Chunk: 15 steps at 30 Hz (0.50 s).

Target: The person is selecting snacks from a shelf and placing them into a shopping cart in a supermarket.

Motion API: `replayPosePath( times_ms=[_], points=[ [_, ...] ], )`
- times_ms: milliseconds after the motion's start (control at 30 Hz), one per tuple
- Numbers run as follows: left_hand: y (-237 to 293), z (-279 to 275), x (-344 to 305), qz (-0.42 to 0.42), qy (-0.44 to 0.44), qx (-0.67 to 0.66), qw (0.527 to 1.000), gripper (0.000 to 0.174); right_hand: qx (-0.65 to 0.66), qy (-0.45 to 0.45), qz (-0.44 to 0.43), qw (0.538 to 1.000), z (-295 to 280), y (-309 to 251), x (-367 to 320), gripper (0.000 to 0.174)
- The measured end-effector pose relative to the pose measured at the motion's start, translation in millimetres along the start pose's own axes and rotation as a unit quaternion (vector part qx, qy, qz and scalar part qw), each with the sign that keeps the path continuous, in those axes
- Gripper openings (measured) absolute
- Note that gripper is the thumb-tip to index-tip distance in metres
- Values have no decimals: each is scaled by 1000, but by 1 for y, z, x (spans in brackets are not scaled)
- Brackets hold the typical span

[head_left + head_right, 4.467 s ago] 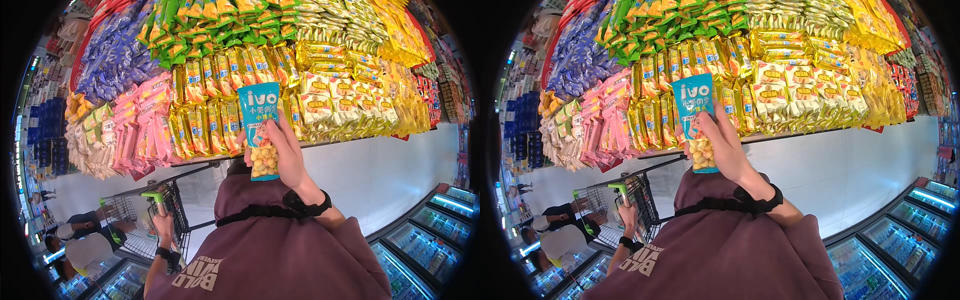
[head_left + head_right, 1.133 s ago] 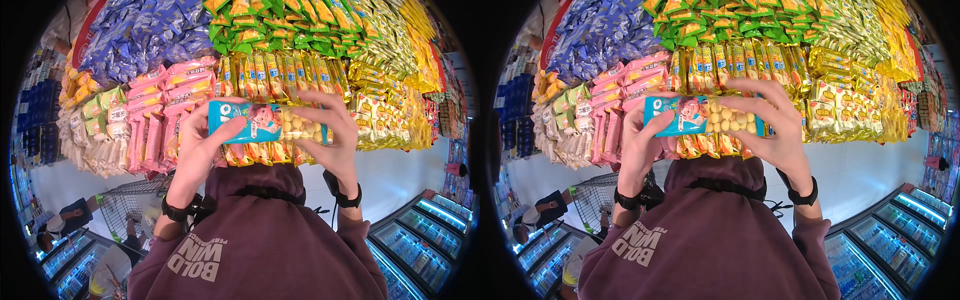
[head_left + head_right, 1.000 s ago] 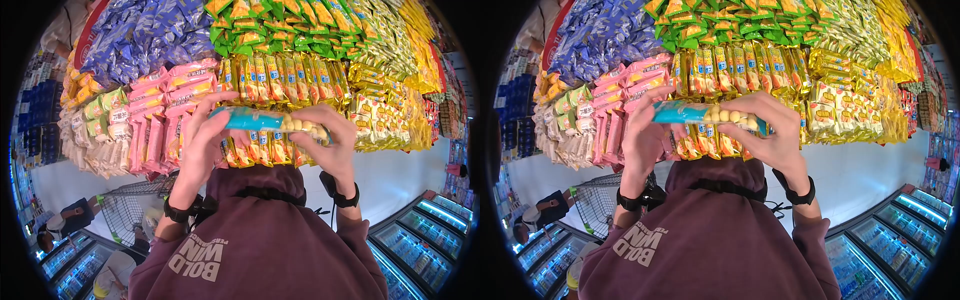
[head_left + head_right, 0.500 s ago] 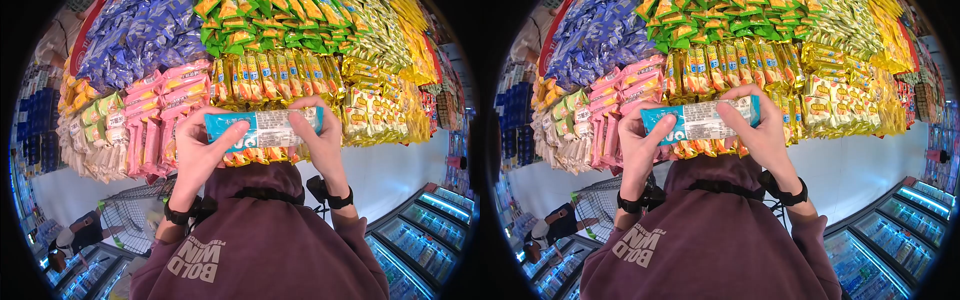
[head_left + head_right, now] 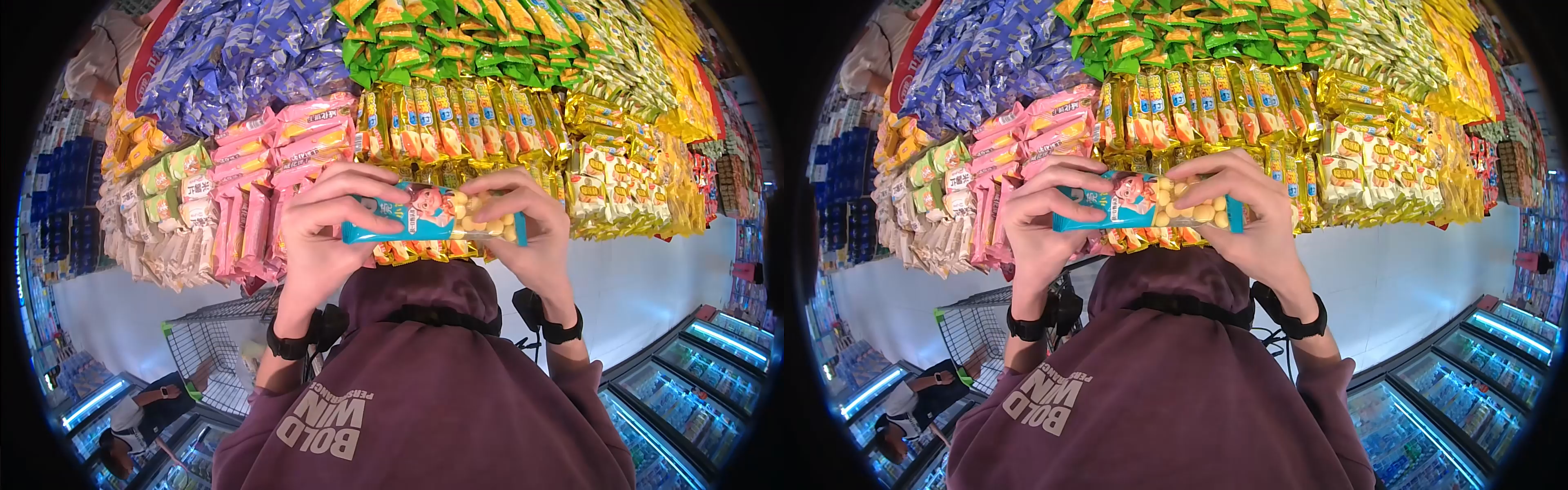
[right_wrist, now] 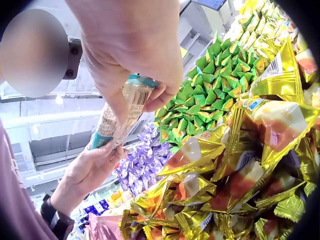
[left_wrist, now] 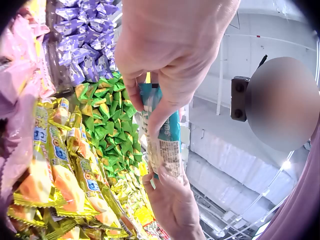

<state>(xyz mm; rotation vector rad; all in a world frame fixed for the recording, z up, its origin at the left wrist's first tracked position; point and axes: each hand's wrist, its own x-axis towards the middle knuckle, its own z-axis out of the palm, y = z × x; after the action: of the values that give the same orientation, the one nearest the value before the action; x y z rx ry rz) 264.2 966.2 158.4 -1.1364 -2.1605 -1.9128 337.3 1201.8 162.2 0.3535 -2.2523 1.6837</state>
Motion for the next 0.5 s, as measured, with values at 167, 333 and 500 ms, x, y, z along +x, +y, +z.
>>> replayPosePath(
  times_ms=[167, 333, 500],
  points=[
    [1, 2, -5, -2, 24, -14, 1000, 31, -15, -2, -16, 1000, 3, -3, -3, 25],
    [4, 2, -8, -2, 21, -6, 1000, 32, -28, -7, -37, 999, 3, -4, -6, 25],
    [5, 3, -9, 5, 12, -1, 1000, 35, -72, 0, -64, 995, 1, -3, -9, 24]
  ],
)
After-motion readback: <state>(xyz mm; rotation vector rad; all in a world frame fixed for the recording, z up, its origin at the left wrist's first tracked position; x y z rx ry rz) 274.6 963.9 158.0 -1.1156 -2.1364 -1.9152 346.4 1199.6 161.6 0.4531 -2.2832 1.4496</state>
